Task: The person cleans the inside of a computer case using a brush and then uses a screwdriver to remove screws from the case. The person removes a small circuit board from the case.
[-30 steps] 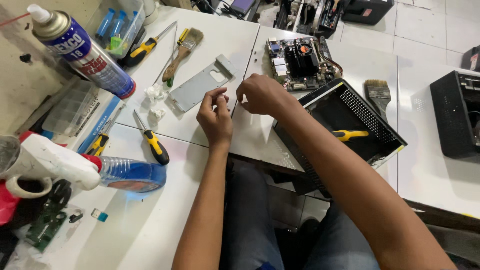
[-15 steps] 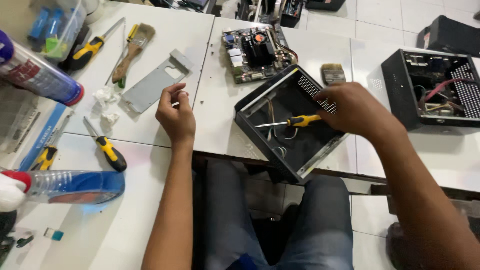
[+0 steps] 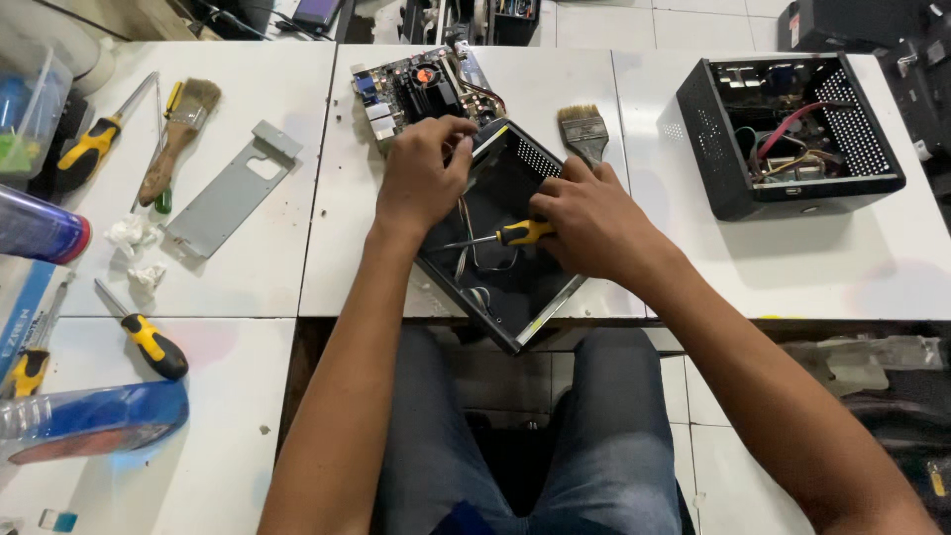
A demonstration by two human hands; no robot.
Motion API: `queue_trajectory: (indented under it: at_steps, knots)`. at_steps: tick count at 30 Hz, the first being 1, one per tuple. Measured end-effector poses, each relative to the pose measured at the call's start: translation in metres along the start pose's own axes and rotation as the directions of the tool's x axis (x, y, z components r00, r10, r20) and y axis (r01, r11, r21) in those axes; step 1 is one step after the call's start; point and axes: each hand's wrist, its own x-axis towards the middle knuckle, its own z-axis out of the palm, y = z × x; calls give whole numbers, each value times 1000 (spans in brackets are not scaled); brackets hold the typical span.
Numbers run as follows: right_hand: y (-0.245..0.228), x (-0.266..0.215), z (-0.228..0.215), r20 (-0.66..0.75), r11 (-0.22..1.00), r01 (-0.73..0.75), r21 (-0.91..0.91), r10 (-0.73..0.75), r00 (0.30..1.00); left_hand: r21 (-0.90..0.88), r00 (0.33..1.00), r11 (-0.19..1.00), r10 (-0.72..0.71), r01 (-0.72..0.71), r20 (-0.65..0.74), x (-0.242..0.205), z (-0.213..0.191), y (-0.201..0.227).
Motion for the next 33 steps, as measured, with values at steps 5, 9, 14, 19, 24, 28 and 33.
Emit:
queue_trajectory:
  at_steps: [5, 9, 14, 19, 24, 28, 33]
  knots:
    - [3, -47, -88, 75, 943, -164, 289, 148, 986, 137, 988, 990, -57, 37, 142, 3, 11, 3]
    - [14, -64, -73, -90, 894, -321, 311, 364, 927, 495, 866, 857, -352, 145, 355, 9, 20, 18]
    - [-2, -59, -35, -193, 845, -338, 414, 445, 875, 545, 901, 826, -337, 143, 275, 12, 43, 11]
    - [-15, -54, -15, -312, 835, -353, 422, 499, 808, 551, 898, 827, -320, 109, 303, 10, 34, 21]
    - [-26, -55, -7, -335, 830, -363, 423, 515, 789, 568, 910, 821, -276, 57, 309, 7, 29, 31]
    - [-27, -56, -7, -355, 819, -353, 452, 528, 771, 563, 914, 825, -264, 48, 310, 8, 31, 29]
    - [-28, -57, -1, -460, 848, -310, 430, 501, 733, 584, 922, 811, -245, 26, 299, 7, 30, 28]
